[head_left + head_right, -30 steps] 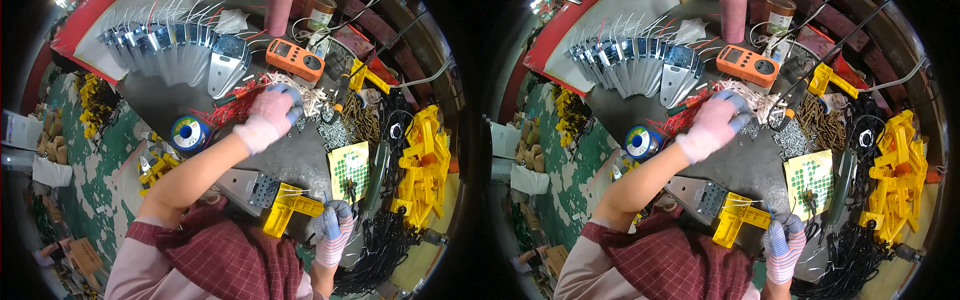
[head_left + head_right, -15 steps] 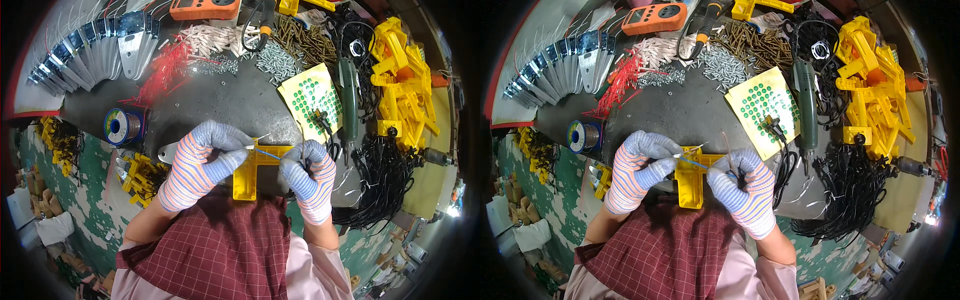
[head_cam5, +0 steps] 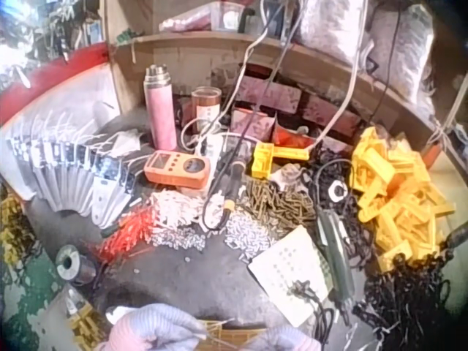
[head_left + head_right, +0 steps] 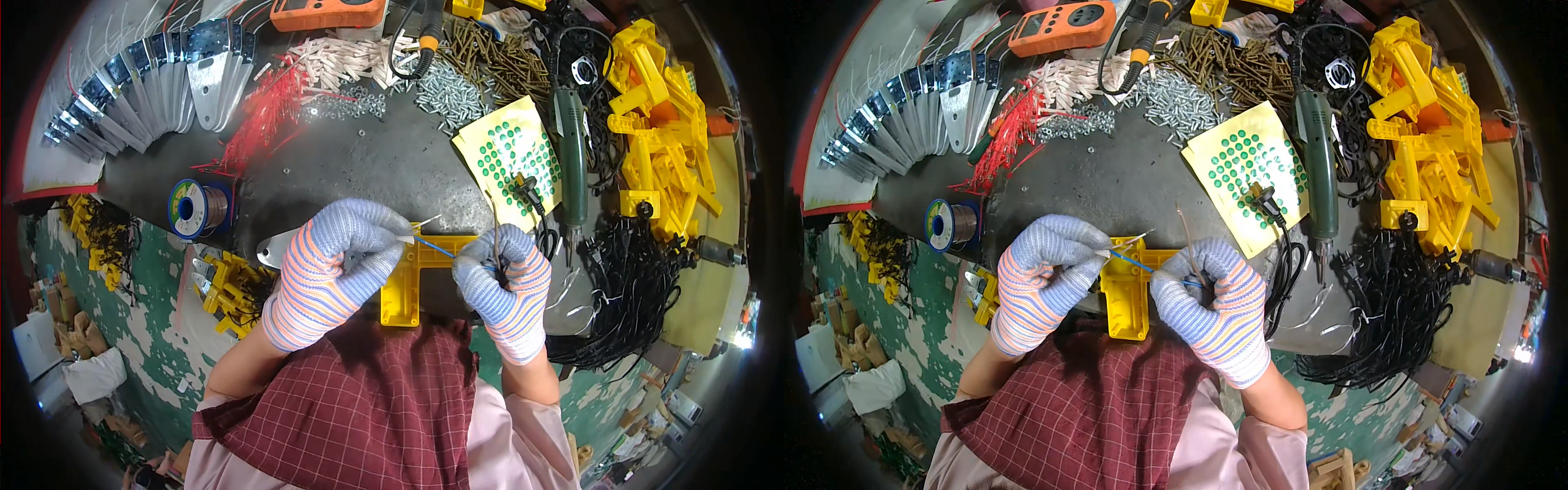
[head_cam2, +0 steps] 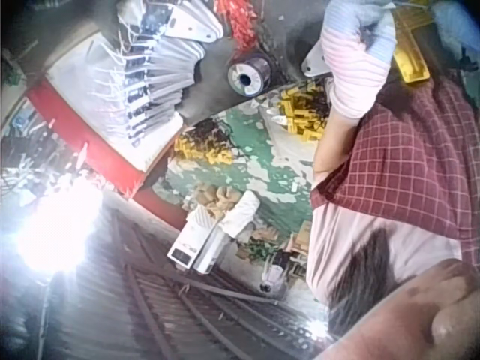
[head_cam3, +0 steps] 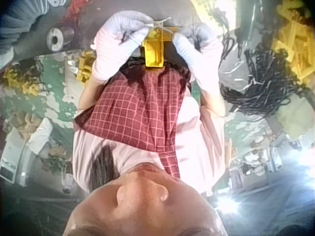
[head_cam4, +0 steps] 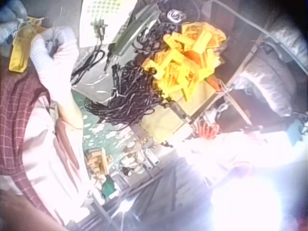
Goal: Soldering wires and assembling components into a yellow plastic housing.
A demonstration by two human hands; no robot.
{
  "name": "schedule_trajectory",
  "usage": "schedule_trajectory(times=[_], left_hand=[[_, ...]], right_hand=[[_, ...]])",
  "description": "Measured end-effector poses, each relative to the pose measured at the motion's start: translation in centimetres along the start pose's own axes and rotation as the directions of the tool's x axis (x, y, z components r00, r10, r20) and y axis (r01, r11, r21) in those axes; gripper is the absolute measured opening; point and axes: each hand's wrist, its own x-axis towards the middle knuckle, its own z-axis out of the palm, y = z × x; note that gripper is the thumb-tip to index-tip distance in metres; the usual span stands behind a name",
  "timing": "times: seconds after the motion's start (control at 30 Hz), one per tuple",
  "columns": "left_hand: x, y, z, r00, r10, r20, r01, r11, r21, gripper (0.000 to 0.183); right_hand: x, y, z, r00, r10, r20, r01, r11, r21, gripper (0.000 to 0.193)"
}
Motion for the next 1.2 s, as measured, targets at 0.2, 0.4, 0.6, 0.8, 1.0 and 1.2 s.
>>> schedule_trajectory(times=[0.2, 0.4, 0.6, 0.8, 1.0, 1.2], left_hand=[[0.6, 0.0, -0.4, 0.993, 0.119, -0.007, -0.117, 0.986, 0.119, 0.022], [1.2, 0.3, -0.8, 0.969, 0.207, 0.135, -0.231, 0.954, 0.192, 0.018], [1.0, 1.4, -0.7, 0.896, 0.387, 0.219, -0.421, 0.581, 0.697, 0.017], [1.5, 2.4, 0.5, 0.896, 0.325, 0.303, -0.425, 0.826, 0.372, 0.016], [2.0, 2.2, 0.7, 1.0, 0.025, 0.017, -0.028, 0.984, 0.174, 0.024], [1.8, 1.7, 2.0, 0.983, -0.181, 0.025, 0.183, 0.975, -0.125, 0.023]], right_hand=[[0.3, -0.4, -0.5, 0.994, 0.036, 0.106, -0.036, 0.999, 0.001, 0.01], [1.7, -1.0, -0.3, 0.977, 0.063, 0.206, -0.03, 0.987, -0.159, 0.013], [0.8, 0.4, 0.4, 0.983, 0.043, 0.176, -0.036, 0.999, -0.039, 0.024], [-0.6, 1.3, 1.1, 0.999, 0.039, 0.01, -0.04, 0.994, 0.106, 0.013], [-1.1, 1.4, 1.8, 0.995, -0.063, -0.083, 0.07, 0.993, 0.092, 0.007], [-1.0, 1.9, 2.4, 0.983, -0.161, -0.087, 0.167, 0.983, 0.073, 0.021]])
